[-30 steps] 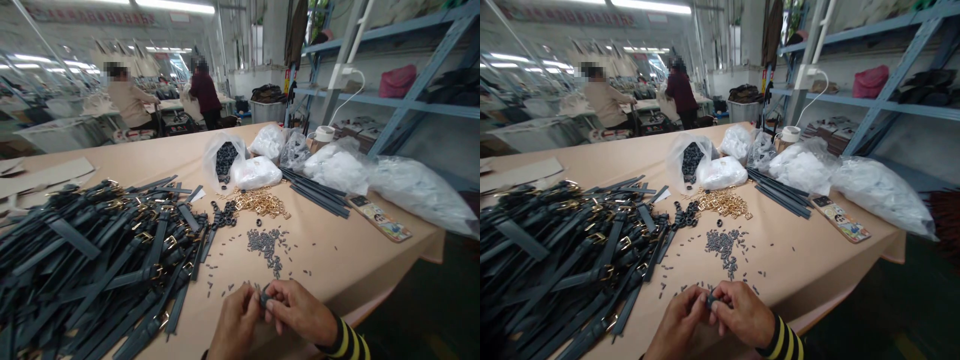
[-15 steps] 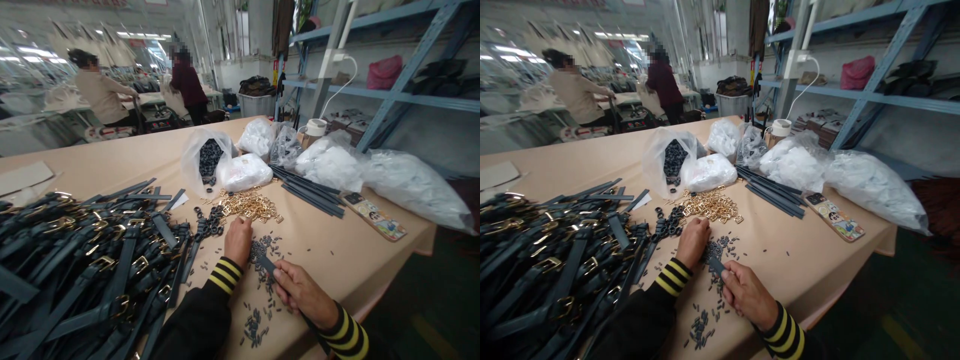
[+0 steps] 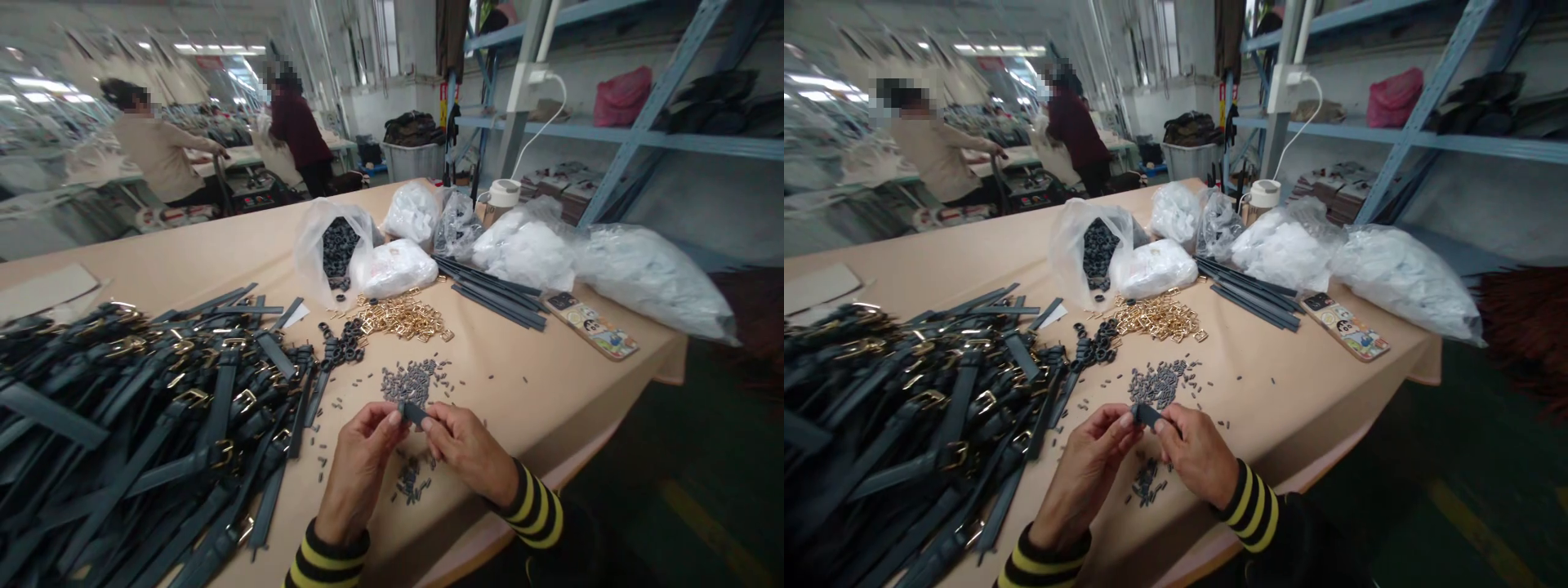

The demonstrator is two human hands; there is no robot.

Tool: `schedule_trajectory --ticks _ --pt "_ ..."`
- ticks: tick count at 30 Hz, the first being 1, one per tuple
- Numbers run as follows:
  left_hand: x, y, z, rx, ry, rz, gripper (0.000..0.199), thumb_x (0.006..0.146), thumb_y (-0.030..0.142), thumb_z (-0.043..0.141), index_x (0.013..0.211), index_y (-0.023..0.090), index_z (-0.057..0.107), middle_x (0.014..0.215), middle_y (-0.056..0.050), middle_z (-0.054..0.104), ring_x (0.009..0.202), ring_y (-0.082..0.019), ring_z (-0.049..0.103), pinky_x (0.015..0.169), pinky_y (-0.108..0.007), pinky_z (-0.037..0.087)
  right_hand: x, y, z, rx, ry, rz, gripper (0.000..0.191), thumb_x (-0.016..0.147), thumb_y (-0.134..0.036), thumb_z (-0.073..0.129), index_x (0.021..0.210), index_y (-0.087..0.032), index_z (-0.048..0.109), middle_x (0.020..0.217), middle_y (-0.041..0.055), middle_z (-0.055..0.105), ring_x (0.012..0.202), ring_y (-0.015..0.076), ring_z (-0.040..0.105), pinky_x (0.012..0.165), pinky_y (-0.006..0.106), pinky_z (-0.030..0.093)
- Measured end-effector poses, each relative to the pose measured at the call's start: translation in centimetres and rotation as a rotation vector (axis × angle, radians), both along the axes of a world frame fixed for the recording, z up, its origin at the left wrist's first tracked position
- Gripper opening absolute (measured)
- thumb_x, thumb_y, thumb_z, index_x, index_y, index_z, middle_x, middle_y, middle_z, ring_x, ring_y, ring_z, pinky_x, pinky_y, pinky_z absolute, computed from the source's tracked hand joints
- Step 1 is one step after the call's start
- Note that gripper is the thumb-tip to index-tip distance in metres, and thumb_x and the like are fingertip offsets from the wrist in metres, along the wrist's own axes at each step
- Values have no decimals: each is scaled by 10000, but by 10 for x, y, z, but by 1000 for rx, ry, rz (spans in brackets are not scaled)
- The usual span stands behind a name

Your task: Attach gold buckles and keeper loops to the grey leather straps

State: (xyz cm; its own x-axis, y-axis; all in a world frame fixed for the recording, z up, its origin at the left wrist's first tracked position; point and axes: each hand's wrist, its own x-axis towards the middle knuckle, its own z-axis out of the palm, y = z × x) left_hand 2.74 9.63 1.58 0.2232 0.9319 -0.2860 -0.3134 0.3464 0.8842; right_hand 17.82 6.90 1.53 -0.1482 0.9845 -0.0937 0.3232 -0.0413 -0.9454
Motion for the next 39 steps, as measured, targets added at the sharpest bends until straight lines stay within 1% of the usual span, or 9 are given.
schedule_trajectory --ticks 6,9,13,17,20,23,27,30,39 --pt "-8 -21 1 218 299 -92 119 707 245 648 781 154 627 723 -12 629 689 -127 554 653 -227 435 13 -12 20 38 -183 206 220 837 -204 424 625 -166 468 516 -42 480 479 81 430 484 191 306" --pt "-7 -32 2 275 386 -159 91 724 246 624 759 163 606 709 -6 611 673 -135 542 617 -231 422 17 -18 21 22 -167 286 220 835 -204 431 621 -168 464 510 -43 477 471 81 426 477 187 304" --pt "-6 -41 -2 205 284 -206 113 741 273 609 751 170 563 672 13 566 625 -121 514 577 -227 404 6 -29 7 41 -64 259 272 884 -252 379 631 -173 444 515 -41 475 476 81 442 504 188 330" --pt "-5 -42 -6 158 294 -152 191 800 352 518 762 169 563 617 17 534 560 -115 486 534 -228 386 -8 -32 -7 74 -46 146 272 901 -367 362 720 -179 441 524 -40 490 476 91 457 508 199 339" --pt "-2 -43 -6 273 453 -119 162 787 328 537 784 175 591 684 -15 583 634 -146 522 572 -239 402 -9 -29 -11 39 -37 98 212 873 -390 431 872 -179 451 537 -49 507 500 102 492 515 199 358" --pt "1 -42 -5 375 522 -147 141 798 302 525 829 189 604 751 -31 614 683 -157 542 613 -245 408 -4 -23 -12 -4 14 147 185 883 -351 412 900 -178 476 530 -53 503 469 89 487 487 184 369" --pt "5 -29 -6 118 281 -227 202 816 356 492 751 174 551 526 20 536 497 -116 488 503 -226 368 8 -15 -11 -139 199 269 235 887 -371 377 869 -161 481 619 -22 552 400 56 471 397 151 364" --pt "10 -13 -6 -34 62 -237 210 813 372 492 733 177 498 484 42 507 448 -105 479 480 -220 351 16 -6 -10 -202 293 296 241 874 -375 393 866 -152 483 655 -5 561 405 58 495 381 145 381" --pt "37 45 -8 45 172 -283 187 770 329 566 734 150 531 521 36 527 483 -91 482 502 -209 353 39 36 -12 -159 212 146 182 851 -264 401 810 -147 533 590 -26 549 368 39 434 373 137 353"
